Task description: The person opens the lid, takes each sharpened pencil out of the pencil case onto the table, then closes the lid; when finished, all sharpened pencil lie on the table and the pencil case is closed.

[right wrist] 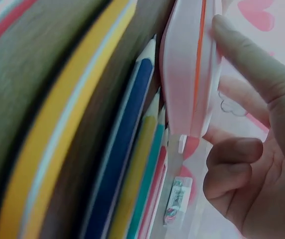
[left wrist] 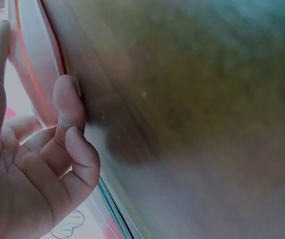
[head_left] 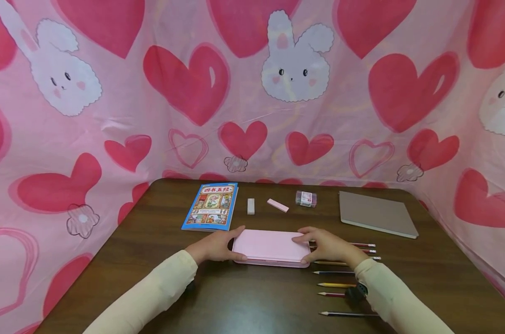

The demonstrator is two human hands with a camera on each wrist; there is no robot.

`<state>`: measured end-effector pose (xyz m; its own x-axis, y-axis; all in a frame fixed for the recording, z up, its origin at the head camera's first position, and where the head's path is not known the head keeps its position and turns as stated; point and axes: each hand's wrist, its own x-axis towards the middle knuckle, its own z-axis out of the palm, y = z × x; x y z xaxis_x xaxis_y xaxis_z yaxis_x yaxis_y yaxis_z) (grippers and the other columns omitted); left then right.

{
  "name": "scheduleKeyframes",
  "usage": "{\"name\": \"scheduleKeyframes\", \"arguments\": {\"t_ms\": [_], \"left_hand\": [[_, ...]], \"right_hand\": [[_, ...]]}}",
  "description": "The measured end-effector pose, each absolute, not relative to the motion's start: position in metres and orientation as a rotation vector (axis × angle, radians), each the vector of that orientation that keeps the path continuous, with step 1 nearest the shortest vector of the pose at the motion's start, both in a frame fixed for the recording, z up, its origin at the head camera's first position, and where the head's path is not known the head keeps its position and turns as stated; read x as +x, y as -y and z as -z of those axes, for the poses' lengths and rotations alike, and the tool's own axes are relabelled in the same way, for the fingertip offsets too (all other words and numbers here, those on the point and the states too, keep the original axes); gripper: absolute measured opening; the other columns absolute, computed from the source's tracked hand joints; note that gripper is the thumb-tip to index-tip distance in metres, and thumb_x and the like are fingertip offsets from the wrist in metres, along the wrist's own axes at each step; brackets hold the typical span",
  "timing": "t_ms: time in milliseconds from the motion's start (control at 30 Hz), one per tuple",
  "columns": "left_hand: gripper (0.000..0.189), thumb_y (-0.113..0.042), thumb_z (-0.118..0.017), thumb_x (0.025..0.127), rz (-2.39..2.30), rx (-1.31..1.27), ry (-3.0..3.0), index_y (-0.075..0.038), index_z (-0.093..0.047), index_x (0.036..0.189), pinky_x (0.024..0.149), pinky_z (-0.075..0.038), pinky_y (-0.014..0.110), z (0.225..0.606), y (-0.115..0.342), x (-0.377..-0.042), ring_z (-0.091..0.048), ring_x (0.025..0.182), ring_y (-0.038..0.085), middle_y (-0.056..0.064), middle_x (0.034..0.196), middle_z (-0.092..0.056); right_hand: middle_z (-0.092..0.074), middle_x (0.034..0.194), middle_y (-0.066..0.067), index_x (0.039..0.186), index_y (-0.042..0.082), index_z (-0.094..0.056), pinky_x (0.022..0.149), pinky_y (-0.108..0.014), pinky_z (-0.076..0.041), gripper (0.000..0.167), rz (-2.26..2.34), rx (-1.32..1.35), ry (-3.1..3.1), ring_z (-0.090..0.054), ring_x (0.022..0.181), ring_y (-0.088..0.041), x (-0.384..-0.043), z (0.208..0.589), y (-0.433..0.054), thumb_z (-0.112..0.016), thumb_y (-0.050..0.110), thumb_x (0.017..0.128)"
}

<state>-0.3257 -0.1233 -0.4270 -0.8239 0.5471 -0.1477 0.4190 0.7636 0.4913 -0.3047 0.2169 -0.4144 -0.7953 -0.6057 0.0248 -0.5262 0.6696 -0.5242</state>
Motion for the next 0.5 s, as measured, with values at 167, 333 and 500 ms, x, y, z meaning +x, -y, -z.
{"name": "scheduleKeyframes", "arguments": {"t_ms": [167,333,500], "left_hand": [[0.096,-0.060,-0.070,0.069,-0.645,0.745,-2.709,-0.016,-0.032,0.145,0.101,-0.040,0.046,0.426,0.121,-0.327,-0.049,0.119,0.022,0.007,0.140,-0.046],[0.094,-0.058,-0.073,0.067,-0.616,0.752,-2.742,-0.015,-0.035,0.142,0.098,-0.044,0.044,0.424,0.117,-0.327,-0.053,0.107,0.020,0.008,0.131,-0.053],[0.095,-0.057,-0.074,0.066,-0.575,0.758,-2.751,-0.014,-0.036,0.141,0.095,-0.046,0.043,0.424,0.114,-0.324,-0.055,0.102,0.020,0.010,0.127,-0.056]], "right_hand": [[-0.050,0.131,-0.024,0.122,0.010,-0.062,0.096,-0.057,-0.039,0.063,0.690,-0.918,-2.786,-0.048,0.118,-0.041,-0.305,0.409,-0.212,-0.079,0.036,0.068],[-0.052,0.129,-0.023,0.122,0.010,-0.061,0.095,-0.056,-0.041,0.065,0.540,-0.935,-2.836,-0.051,0.116,-0.040,-0.303,0.405,-0.207,-0.079,0.039,0.066],[-0.053,0.129,-0.023,0.119,0.012,-0.064,0.094,-0.055,-0.043,0.063,0.459,-0.890,-2.847,-0.053,0.114,-0.041,-0.301,0.403,-0.202,-0.081,0.039,0.064]]}}
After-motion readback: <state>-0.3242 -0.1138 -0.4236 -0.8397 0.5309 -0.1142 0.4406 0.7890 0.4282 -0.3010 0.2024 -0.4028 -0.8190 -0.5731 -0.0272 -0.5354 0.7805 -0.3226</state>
